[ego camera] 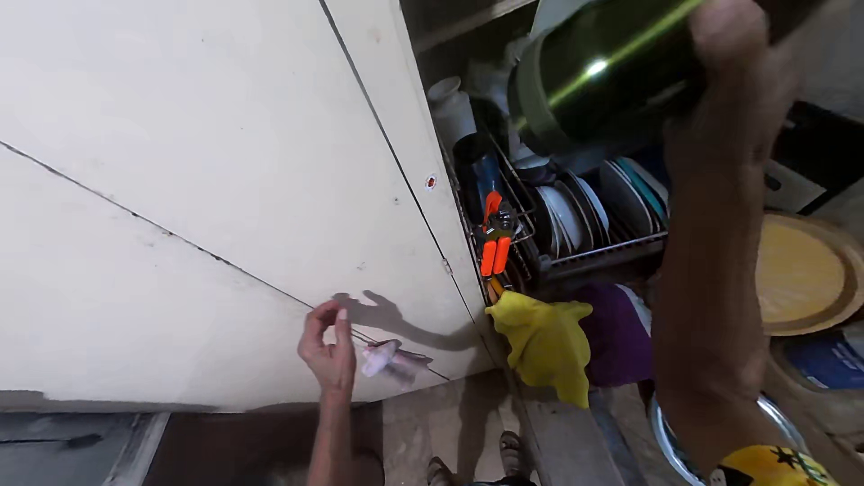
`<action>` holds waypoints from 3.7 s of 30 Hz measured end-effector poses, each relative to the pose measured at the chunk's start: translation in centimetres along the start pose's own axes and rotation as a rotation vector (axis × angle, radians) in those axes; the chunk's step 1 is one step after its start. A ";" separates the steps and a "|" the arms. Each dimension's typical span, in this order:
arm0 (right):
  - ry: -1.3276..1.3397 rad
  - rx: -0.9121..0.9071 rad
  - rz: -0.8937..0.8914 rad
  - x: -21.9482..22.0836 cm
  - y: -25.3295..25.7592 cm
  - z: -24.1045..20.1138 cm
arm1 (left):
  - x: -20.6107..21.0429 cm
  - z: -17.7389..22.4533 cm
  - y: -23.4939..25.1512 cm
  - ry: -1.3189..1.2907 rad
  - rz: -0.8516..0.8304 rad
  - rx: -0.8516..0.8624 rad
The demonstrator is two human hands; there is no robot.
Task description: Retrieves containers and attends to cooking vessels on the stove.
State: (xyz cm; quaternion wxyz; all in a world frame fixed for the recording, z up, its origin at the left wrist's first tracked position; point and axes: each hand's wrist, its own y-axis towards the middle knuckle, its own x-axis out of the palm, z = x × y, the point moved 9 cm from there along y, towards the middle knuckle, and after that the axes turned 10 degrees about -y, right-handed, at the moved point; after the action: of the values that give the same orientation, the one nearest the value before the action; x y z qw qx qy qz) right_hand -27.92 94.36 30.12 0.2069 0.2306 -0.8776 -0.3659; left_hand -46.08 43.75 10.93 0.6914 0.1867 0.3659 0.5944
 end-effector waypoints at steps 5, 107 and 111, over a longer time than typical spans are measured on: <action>0.365 0.231 0.131 -3.6 -5.4 2.5 | 8.2 3.9 -2.1 -0.076 -0.220 0.129; -0.627 -0.159 -0.394 11.6 -3.3 10.2 | 0.4 -1.9 4.5 0.025 -0.067 -0.180; -0.628 -0.216 -0.272 10.6 -3.3 7.1 | 0.4 -2.0 4.6 0.037 -0.055 -0.211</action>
State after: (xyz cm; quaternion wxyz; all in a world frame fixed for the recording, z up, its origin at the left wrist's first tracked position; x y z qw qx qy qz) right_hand -39.40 90.27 25.18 -0.1005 0.1984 -0.8159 -0.5338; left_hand -50.62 44.77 12.71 0.7164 0.0918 0.3189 0.6138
